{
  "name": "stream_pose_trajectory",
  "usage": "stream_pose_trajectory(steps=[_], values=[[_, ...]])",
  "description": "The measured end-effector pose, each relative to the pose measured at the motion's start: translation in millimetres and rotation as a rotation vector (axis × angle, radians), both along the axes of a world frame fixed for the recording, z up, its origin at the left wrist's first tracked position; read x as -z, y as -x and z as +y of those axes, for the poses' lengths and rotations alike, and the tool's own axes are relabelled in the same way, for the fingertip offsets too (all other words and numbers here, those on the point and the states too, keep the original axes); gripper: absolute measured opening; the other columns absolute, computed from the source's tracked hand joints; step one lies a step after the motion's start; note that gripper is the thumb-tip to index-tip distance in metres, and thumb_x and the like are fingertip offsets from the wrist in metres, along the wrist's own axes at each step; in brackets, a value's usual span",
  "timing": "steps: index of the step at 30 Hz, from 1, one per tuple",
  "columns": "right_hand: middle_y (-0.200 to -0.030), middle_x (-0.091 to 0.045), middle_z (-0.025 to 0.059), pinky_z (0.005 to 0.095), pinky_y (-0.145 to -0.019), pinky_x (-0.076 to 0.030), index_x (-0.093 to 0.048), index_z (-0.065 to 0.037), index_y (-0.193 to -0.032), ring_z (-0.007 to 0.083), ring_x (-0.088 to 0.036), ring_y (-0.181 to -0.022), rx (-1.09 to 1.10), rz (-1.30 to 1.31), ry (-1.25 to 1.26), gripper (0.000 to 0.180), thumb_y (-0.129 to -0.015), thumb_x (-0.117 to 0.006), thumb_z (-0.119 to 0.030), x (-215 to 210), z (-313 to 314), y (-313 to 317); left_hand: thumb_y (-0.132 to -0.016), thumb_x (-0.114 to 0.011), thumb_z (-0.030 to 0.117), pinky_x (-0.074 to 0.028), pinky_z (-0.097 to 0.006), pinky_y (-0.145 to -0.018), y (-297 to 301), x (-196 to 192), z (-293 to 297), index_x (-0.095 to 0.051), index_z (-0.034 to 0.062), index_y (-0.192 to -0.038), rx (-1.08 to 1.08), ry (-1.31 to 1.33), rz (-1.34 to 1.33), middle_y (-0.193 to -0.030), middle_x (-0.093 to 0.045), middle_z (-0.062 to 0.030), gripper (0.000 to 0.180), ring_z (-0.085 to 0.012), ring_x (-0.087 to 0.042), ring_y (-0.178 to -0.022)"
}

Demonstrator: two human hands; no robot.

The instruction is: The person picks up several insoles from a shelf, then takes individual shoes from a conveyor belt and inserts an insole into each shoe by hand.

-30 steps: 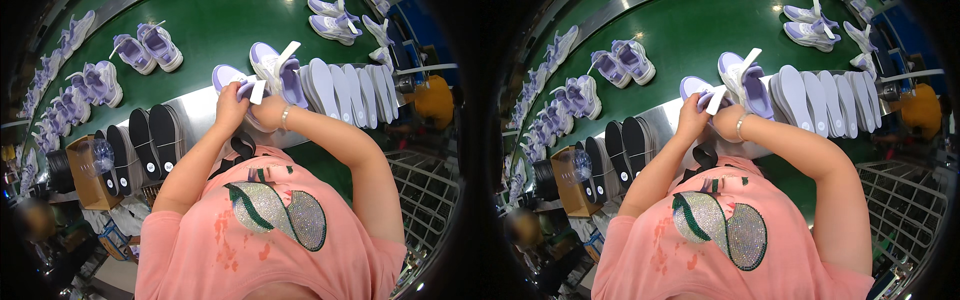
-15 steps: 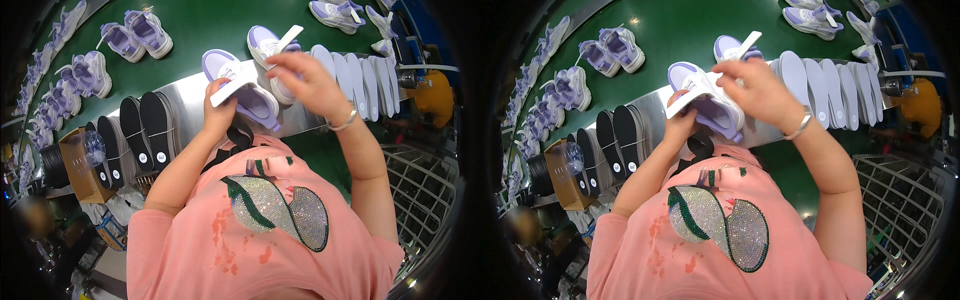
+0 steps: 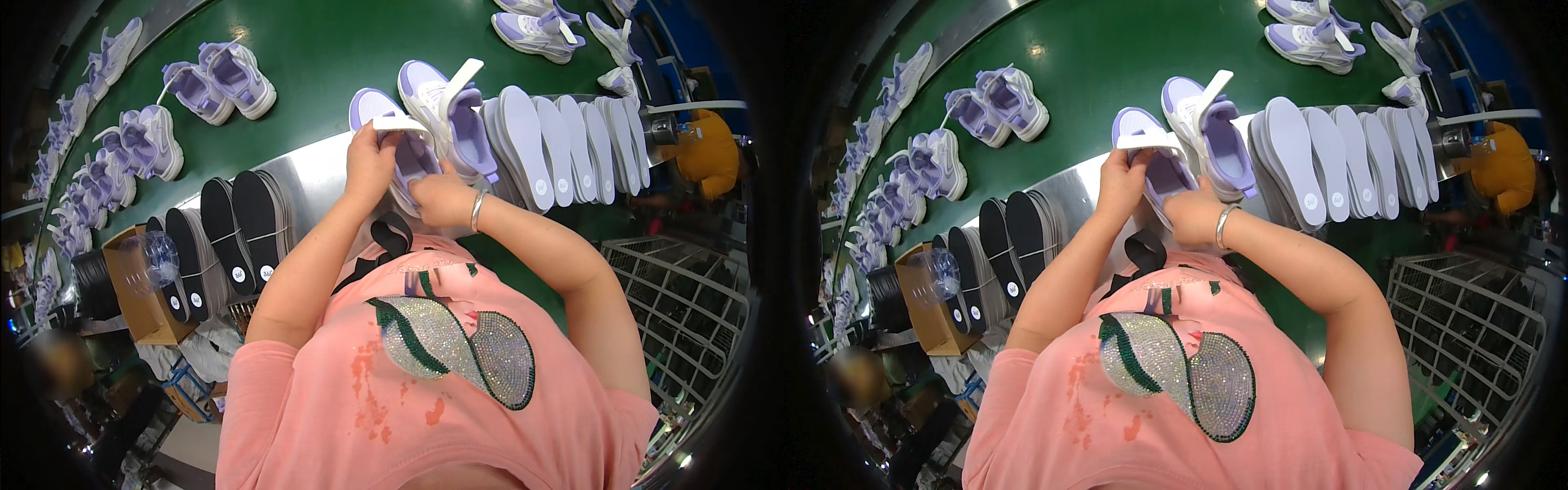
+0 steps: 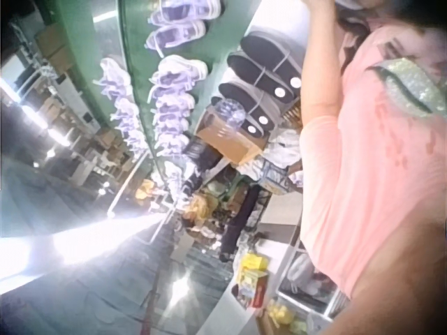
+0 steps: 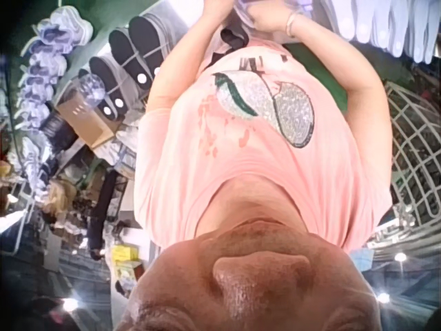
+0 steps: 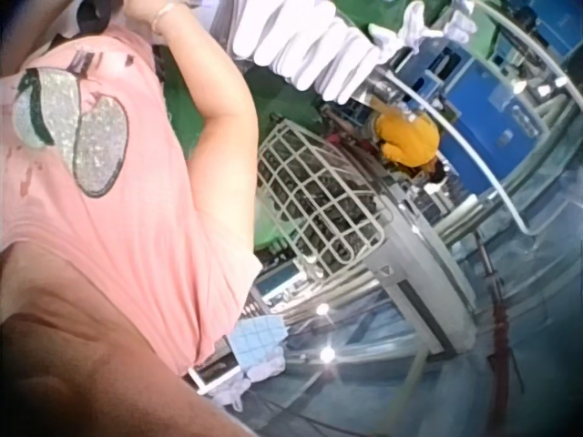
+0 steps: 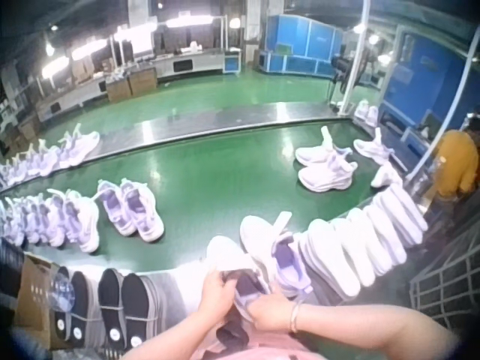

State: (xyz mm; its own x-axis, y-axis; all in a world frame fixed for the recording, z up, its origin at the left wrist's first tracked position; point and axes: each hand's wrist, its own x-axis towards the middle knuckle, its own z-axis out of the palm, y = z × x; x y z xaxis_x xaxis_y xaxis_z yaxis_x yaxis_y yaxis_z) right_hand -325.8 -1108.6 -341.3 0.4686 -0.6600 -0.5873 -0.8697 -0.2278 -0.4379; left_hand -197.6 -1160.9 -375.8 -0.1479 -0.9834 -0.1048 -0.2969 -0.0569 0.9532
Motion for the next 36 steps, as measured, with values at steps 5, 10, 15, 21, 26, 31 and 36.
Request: stream_pose_trajectory(steps=[5, 10, 15, 21, 26, 31, 36], values=[[-0.090, -0.058, 0.0122, 0.0431, -0.082, -0.035, -0.051, -0.002, -0.100, 0.0278, -0.054, -0.092, 0.122, -0.483, 0.441, 0.034, -0.076, -0.057, -0.025, -20, 20, 7, -0.079, -0.052, 0.004, -0.045, -0.033, -0.073, -22, -23, -14, -0.058, -0.0016, -0.094, 0.089, 0.113, -0.079, -0.085, -0.062, -0.0170, 0.018, -0.0276, -0.060, -0.080], [-0.105, -0.052, 0.0142, 0.0380, -0.083, -0.038, -0.056, -0.006, -0.096, 0.0293, -0.049, -0.098, 0.377, -0.095, 0.716, 0.028, -0.073, -0.059, -0.020, -38, 25, 51, -0.073, -0.056, 0.004, -0.042, -0.032, -0.082, -72, -26, -22, -0.052, -0.0024, -0.104, 0.008, 0.064, -0.108, -0.101, -0.056, -0.0172, 0.032, -0.0255, -0.055, -0.094], [-0.115, -0.044, 0.0250, 0.0422, -0.077, -0.043, -0.056, -0.003, -0.091, 0.0359, -0.049, -0.098, 0.457, 0.020, 0.596, 0.023, -0.070, -0.055, -0.011, 1, 50, 72, -0.067, -0.055, 0.000, -0.034, -0.039, -0.093, -26, -91, -1, -0.042, -0.0012, -0.114, 0.036, 0.842, -0.180, -0.116, -0.045, -0.0182, 0.049, -0.0308, -0.044, -0.107], [-0.103, -0.055, 0.0137, 0.0391, -0.080, -0.042, -0.054, -0.003, -0.098, 0.0319, -0.052, -0.093, 0.577, -0.201, 0.600, 0.033, -0.075, -0.059, -0.026, -23, 39, 114, -0.072, -0.067, 0.018, -0.036, -0.037, -0.090, 58, -53, -14, -0.029, -0.0033, -0.126, 0.341, 0.385, -0.290, -0.117, -0.046, -0.0204, 0.070, -0.0313, -0.046, -0.107], [-0.097, -0.057, 0.0164, 0.0421, -0.078, -0.043, -0.052, -0.003, -0.096, 0.0338, -0.054, -0.092, 0.985, 0.246, 0.573, 0.035, -0.074, -0.062, -0.029, 8, 31, 202, -0.076, -0.060, 0.021, -0.043, -0.042, -0.072, 74, -32, -22, -0.046, -0.0009, -0.103, 0.392, 0.134, -0.294, -0.090, -0.057, -0.0225, 0.037, -0.0377, -0.054, -0.084], [-0.091, -0.059, 0.0161, 0.0444, -0.074, -0.043, -0.048, -0.002, -0.097, 0.0332, -0.057, -0.088, 1.013, 0.464, 0.334, 0.048, -0.068, -0.068, -0.035, 36, 38, 221, -0.078, -0.058, 0.025, -0.043, -0.044, -0.062, 69, -44, -10, -0.048, 0.0008, -0.094, 0.298, 0.215, -0.327, -0.077, -0.058, -0.0195, 0.031, -0.0390, -0.056, -0.071], [-0.078, -0.061, 0.0120, 0.0388, -0.063, -0.043, -0.054, -0.003, -0.082, 0.0295, -0.058, -0.074, 1.069, 0.393, 0.472, 0.033, -0.070, -0.066, -0.032, -6, 32, 216, -0.079, -0.056, 0.025, -0.043, -0.042, -0.058, 69, -23, -15, -0.051, 0.0012, -0.088, 0.233, 0.158, -0.309, -0.067, -0.058, -0.0198, 0.025, -0.0368, -0.056, -0.062]])
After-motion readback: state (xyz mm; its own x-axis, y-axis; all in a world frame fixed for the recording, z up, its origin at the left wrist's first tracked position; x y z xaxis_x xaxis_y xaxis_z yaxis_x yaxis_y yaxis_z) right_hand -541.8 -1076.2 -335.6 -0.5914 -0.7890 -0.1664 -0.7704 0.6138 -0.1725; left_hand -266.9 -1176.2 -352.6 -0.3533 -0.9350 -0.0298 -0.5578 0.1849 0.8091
